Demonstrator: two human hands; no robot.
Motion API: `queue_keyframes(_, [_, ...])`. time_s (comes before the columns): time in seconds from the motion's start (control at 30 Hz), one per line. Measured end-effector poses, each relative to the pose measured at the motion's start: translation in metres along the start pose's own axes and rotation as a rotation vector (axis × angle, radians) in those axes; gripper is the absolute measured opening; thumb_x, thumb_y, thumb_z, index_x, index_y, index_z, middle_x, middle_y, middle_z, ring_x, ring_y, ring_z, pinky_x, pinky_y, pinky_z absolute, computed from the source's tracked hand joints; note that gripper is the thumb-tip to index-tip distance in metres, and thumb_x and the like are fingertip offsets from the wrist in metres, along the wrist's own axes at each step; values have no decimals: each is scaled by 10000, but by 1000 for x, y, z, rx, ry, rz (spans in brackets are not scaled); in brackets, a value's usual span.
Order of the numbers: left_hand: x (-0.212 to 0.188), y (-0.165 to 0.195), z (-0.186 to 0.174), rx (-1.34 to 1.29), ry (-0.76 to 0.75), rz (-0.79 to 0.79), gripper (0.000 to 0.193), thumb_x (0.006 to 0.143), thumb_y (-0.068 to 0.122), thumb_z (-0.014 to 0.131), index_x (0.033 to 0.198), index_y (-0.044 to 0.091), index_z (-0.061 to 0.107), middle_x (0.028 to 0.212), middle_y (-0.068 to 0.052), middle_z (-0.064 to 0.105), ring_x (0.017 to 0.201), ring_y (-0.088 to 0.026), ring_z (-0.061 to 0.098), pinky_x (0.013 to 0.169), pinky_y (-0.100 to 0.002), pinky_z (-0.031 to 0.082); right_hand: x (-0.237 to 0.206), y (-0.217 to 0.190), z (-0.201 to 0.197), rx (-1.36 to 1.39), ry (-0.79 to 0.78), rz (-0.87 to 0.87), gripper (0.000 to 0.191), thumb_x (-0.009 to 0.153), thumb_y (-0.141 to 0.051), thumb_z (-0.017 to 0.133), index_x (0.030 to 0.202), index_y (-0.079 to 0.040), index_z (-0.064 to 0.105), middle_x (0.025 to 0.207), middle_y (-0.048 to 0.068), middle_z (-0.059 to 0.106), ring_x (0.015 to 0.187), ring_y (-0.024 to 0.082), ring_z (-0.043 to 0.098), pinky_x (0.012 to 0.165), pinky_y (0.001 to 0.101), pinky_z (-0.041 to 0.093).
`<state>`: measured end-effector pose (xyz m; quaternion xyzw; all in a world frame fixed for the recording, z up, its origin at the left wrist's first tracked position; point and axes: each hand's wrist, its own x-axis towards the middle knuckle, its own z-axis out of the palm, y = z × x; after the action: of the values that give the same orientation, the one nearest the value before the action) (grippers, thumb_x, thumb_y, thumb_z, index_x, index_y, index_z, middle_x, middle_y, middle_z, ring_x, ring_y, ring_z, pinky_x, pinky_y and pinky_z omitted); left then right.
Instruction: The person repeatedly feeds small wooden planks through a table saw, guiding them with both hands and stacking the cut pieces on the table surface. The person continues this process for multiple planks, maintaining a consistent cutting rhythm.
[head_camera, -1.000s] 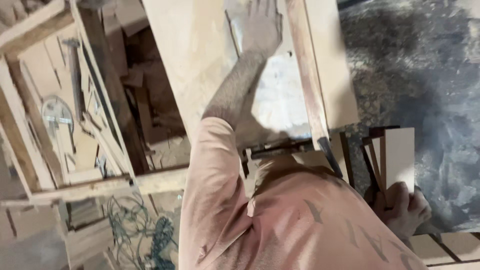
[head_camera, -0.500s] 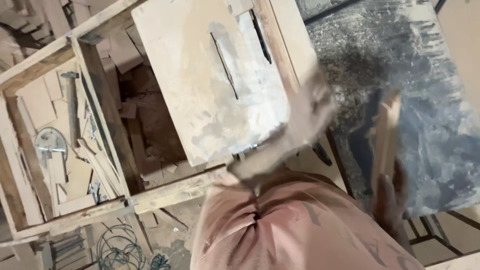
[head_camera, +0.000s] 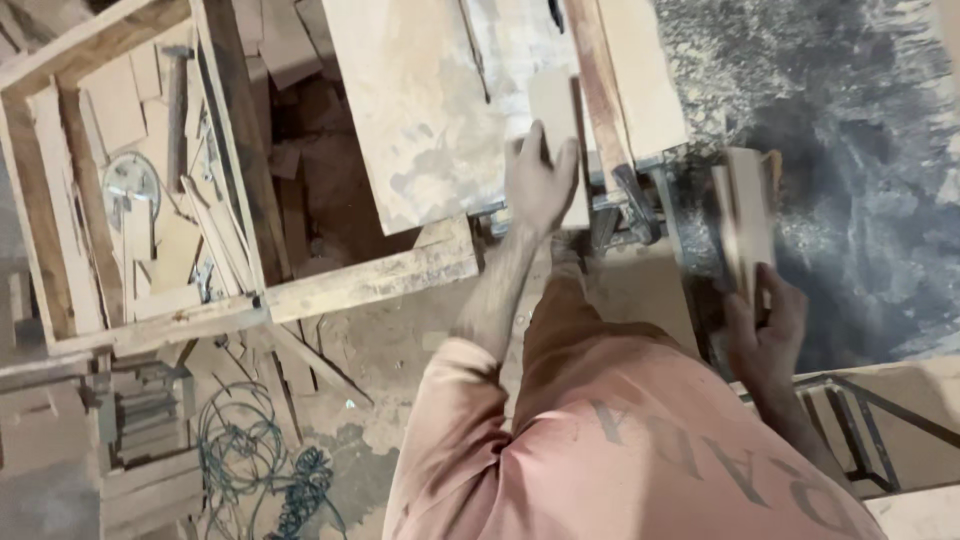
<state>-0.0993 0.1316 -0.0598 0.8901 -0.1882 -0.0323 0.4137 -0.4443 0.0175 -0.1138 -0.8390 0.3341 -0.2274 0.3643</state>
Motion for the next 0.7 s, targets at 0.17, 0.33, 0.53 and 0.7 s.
queue_keyframes(0.17, [26, -46, 30, 272, -141, 323, 551, 964, 361, 623, 1401, 32, 552, 1490, -247, 476, 1317, -416, 535, 1081, -496, 467, -12, 42, -5, -472, 57, -75, 526, 1015, -246, 755, 1479, -76, 575, 1238, 228, 463, 1092, 401, 463, 905, 510, 385])
queue_keyframes(0.33, [50, -73, 51, 436, -172, 527, 556, 1008, 325, 568, 1465, 13, 514, 1588, -174, 419, 1420, -414, 425, 1163, -536, 371, -21, 34, -2, -651, -21, -6, 528, 963, -309, 800, 1397, -108, 577, 1326, 232, 443, 1277, 427, 407, 1065, 574, 315])
queue_keyframes(0.53, [178, -72, 71, 527, -102, 520, 516, 1005, 274, 531, 1450, 13, 521, 1556, -161, 459, 1392, -409, 434, 1160, -557, 353, -15, 22, -10, -541, -48, 36, 555, 969, -312, 767, 1423, -67, 564, 1346, 241, 455, 1262, 408, 410, 1069, 551, 296])
queue_keyframes(0.7, [285, -61, 72, 580, -165, 475, 357, 978, 269, 550, 1219, 40, 679, 1254, -186, 677, 1245, -418, 561, 1073, -567, 404, -9, 14, 0, -626, -2, 51, 531, 910, -250, 792, 1384, -90, 614, 1232, 197, 521, 1225, 372, 461, 1055, 536, 336])
